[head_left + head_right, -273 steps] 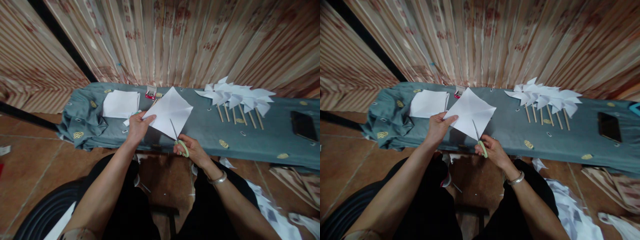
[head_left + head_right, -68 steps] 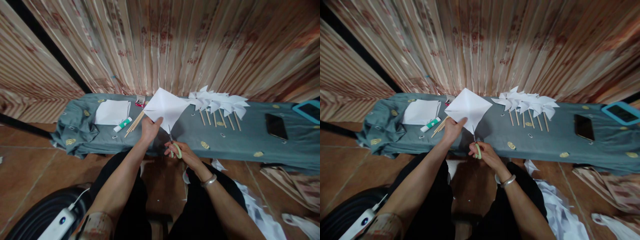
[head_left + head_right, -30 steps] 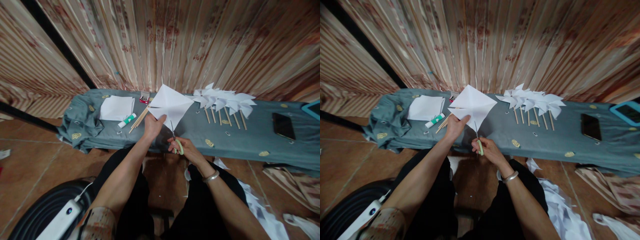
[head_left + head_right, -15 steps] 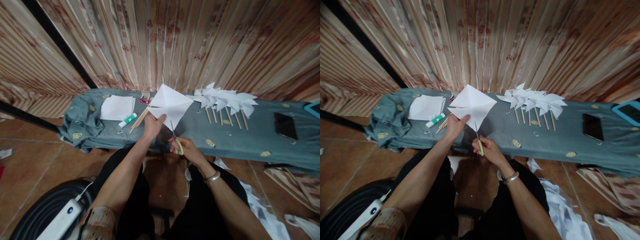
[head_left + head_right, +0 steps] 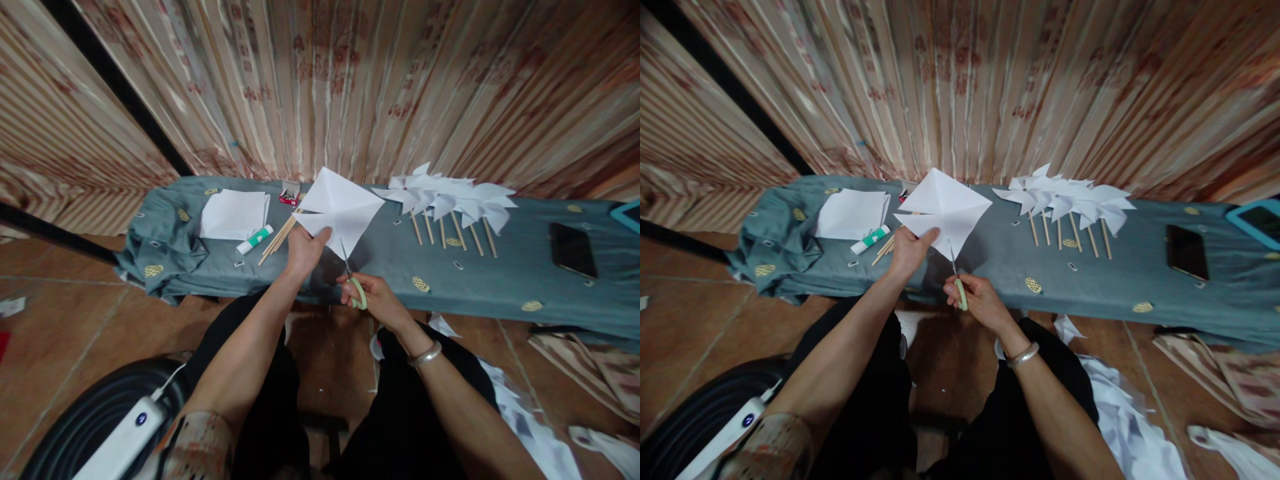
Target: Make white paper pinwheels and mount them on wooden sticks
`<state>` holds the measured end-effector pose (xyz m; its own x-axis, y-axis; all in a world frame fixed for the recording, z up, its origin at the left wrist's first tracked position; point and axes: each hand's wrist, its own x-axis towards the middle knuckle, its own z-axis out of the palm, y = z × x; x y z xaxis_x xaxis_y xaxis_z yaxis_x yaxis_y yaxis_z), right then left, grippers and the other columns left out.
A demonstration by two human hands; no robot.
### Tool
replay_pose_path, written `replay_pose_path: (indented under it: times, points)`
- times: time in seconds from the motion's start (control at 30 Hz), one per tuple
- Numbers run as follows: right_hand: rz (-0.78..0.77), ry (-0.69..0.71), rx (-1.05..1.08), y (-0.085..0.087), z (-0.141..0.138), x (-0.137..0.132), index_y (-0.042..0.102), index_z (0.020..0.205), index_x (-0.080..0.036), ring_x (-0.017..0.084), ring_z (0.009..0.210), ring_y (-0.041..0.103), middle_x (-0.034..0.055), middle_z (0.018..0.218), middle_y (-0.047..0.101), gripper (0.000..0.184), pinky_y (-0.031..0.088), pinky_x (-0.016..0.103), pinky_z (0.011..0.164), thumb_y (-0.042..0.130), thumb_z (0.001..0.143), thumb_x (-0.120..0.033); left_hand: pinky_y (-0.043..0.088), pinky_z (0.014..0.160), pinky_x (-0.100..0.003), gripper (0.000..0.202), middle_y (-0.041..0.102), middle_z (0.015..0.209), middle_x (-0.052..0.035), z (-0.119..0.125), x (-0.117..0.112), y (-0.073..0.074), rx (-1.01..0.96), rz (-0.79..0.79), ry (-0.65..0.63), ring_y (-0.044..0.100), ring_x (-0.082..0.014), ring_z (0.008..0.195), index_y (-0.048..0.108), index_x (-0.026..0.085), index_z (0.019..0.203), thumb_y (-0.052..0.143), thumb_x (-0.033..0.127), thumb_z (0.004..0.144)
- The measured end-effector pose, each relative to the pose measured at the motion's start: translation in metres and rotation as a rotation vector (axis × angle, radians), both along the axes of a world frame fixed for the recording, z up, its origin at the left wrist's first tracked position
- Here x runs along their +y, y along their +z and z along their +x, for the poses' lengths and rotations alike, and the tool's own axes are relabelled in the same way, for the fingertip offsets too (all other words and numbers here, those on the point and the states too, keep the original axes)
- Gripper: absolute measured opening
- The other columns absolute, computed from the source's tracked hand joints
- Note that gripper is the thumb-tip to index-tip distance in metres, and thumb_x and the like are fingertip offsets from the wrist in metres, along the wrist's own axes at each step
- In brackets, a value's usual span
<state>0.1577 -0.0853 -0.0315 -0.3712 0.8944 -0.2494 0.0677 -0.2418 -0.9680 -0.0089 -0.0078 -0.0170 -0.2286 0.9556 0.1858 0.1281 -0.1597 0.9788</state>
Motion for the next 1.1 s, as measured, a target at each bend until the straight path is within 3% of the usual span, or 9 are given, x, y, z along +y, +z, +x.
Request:
replay_pose_path:
  times: [0.73, 1.1]
  points:
    - [0.006, -0.026, 0.011, 0.0003, 0.0003, -0.0004, 0.069, 0.088, -0.018, 0.01, 0.056, 0.054, -0.0012, 0.063, 0.064, 0.051, 0.043, 0.025, 0.056, 0.074, 0.068, -0.064, 0.054, 0.077, -0.031, 0.01, 0.078, 0.086, -0.0061, 0.0004, -0.0002, -0.003, 0.019, 0.007, -0.013, 0.071, -0.0228, 0.082, 0.073, 0.015, 0.077, 0.068, 0.021, 0.07]
    - [0.033, -0.052, -0.003, 0.0031, -0.0001, 0.0007, 0.068, 0.089, -0.018, 0.011, 0.058, 0.055, -0.0001, 0.066, 0.065, 0.052, 0.044, 0.026, 0.057, 0.072, 0.07, -0.065, 0.052, 0.074, -0.031, 0.012, 0.073, 0.072, -0.005, 0.0063, -0.0065, -0.0041, 0.007, -0.01, -0.05, 0.068, -0.0216, 0.073, 0.069, 0.013, 0.067, 0.068, 0.025, 0.069]
